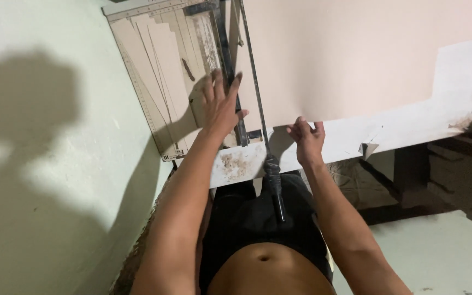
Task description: Using a manual lever-style paper cutter to slice stacks of paper into thin strips.
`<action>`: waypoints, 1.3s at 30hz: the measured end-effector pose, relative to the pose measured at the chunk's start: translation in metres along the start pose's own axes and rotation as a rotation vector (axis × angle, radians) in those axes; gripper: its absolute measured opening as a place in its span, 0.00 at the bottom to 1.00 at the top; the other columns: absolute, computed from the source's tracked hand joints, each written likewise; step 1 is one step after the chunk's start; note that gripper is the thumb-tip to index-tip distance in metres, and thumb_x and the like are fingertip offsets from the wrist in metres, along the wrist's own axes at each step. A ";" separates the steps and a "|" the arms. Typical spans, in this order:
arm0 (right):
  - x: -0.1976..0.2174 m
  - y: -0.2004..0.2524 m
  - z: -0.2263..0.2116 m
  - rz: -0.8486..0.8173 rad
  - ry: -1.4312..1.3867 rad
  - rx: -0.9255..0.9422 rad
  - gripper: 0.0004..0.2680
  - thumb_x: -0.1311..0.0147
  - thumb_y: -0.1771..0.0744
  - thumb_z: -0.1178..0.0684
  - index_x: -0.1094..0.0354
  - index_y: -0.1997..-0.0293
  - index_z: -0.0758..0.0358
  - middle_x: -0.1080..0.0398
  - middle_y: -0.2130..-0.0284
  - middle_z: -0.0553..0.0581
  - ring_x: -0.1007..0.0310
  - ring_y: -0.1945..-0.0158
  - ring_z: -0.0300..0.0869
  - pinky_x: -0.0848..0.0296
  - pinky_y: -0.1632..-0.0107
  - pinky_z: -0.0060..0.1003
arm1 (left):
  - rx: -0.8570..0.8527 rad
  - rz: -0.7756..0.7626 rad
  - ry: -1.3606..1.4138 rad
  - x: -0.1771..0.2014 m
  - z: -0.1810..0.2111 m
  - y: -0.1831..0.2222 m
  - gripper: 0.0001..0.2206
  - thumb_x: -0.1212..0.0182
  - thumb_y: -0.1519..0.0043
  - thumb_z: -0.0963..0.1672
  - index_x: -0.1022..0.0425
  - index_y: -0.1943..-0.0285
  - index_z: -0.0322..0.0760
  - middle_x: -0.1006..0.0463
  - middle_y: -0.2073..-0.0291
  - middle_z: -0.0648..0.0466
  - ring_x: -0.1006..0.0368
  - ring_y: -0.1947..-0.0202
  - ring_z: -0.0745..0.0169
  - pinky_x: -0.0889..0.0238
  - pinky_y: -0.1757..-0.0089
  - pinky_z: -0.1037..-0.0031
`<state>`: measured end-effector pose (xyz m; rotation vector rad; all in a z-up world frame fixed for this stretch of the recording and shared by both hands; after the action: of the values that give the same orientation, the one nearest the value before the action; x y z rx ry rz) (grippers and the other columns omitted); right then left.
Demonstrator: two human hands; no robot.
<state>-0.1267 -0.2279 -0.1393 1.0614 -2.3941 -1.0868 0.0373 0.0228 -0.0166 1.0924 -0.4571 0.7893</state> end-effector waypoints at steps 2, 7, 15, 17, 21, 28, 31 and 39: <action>-0.002 -0.004 -0.001 -0.038 0.038 0.009 0.09 0.44 0.30 0.57 0.36 0.44 0.56 0.28 0.66 0.52 0.19 0.63 0.42 0.13 0.51 0.44 | -0.001 -0.010 -0.045 -0.006 0.007 -0.012 0.42 0.29 0.39 0.50 0.53 0.18 0.47 0.62 0.24 0.32 0.71 0.24 0.26 0.68 0.33 0.35; -0.028 0.026 -0.040 -0.149 0.600 -0.177 0.19 0.51 0.30 0.40 0.30 0.54 0.72 0.22 0.70 0.68 0.21 0.74 0.50 0.17 0.68 0.45 | 0.141 -0.090 -0.391 -0.039 -0.004 -0.039 0.55 0.26 0.43 0.51 0.75 0.18 0.51 0.76 0.24 0.36 0.74 0.24 0.28 0.58 0.37 0.27; -0.077 0.201 -0.049 -0.477 1.657 0.079 0.38 0.51 0.36 0.33 0.71 0.20 0.52 0.33 0.87 0.57 0.35 0.85 0.51 0.31 0.79 0.46 | 0.131 -0.095 -0.360 -0.037 -0.003 -0.038 0.53 0.27 0.44 0.48 0.72 0.18 0.51 0.77 0.24 0.36 0.74 0.24 0.28 0.58 0.38 0.25; -0.046 0.160 0.025 -0.428 1.752 0.177 0.33 0.52 0.32 0.43 0.71 0.20 0.56 0.27 0.82 0.64 0.29 0.82 0.63 0.34 0.78 0.57 | 0.152 -0.130 -0.343 -0.033 -0.003 -0.035 0.51 0.26 0.45 0.46 0.65 0.17 0.50 0.77 0.24 0.37 0.76 0.25 0.29 0.60 0.38 0.25; -0.035 0.148 0.035 -0.405 1.614 0.415 0.31 0.46 0.33 0.49 0.63 0.22 0.59 0.27 0.72 0.65 0.26 0.72 0.60 0.30 0.68 0.56 | 0.134 -0.106 -0.272 -0.032 0.001 -0.023 0.52 0.26 0.45 0.44 0.66 0.18 0.50 0.72 0.23 0.36 0.73 0.24 0.28 0.64 0.39 0.21; -0.052 0.188 -0.107 -0.403 1.076 0.084 0.20 0.48 0.33 0.44 0.35 0.32 0.46 0.24 0.72 0.67 0.19 0.65 0.62 0.25 0.60 0.51 | -0.261 0.000 -0.518 -0.101 -0.003 -0.051 0.20 0.35 0.38 0.47 0.27 0.36 0.44 0.36 0.30 0.46 0.40 0.31 0.49 0.50 0.37 0.53; -0.009 0.071 -0.053 -0.073 0.534 0.102 0.30 0.46 0.28 0.38 0.68 0.25 0.56 0.35 0.45 0.73 0.27 0.44 0.61 0.25 0.44 0.58 | -0.854 0.176 -0.510 -0.108 0.008 -0.003 0.18 0.36 0.45 0.42 0.33 0.88 0.54 0.24 0.87 0.63 0.33 0.81 0.62 0.37 0.68 0.67; 0.020 0.005 -0.008 -0.098 -0.019 -0.185 0.16 0.40 0.30 0.48 0.51 0.50 0.55 0.42 0.66 0.49 0.25 0.64 0.48 0.15 0.56 0.46 | -0.452 -0.222 -0.694 -0.073 -0.126 -0.011 0.10 0.34 0.43 0.42 0.23 0.54 0.48 0.24 0.53 0.52 0.27 0.51 0.49 0.32 0.53 0.54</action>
<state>-0.1386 -0.2444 -0.1302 1.1174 -2.2240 -1.3278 -0.0078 0.1108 -0.1246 0.9431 -1.0220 0.0722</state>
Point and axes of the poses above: each hand's wrist, its own y-axis away from the middle knuckle, its own x-axis out of the back of the hand, z = x × y, the point moved 7 cm from there along -y, towards the middle knuckle
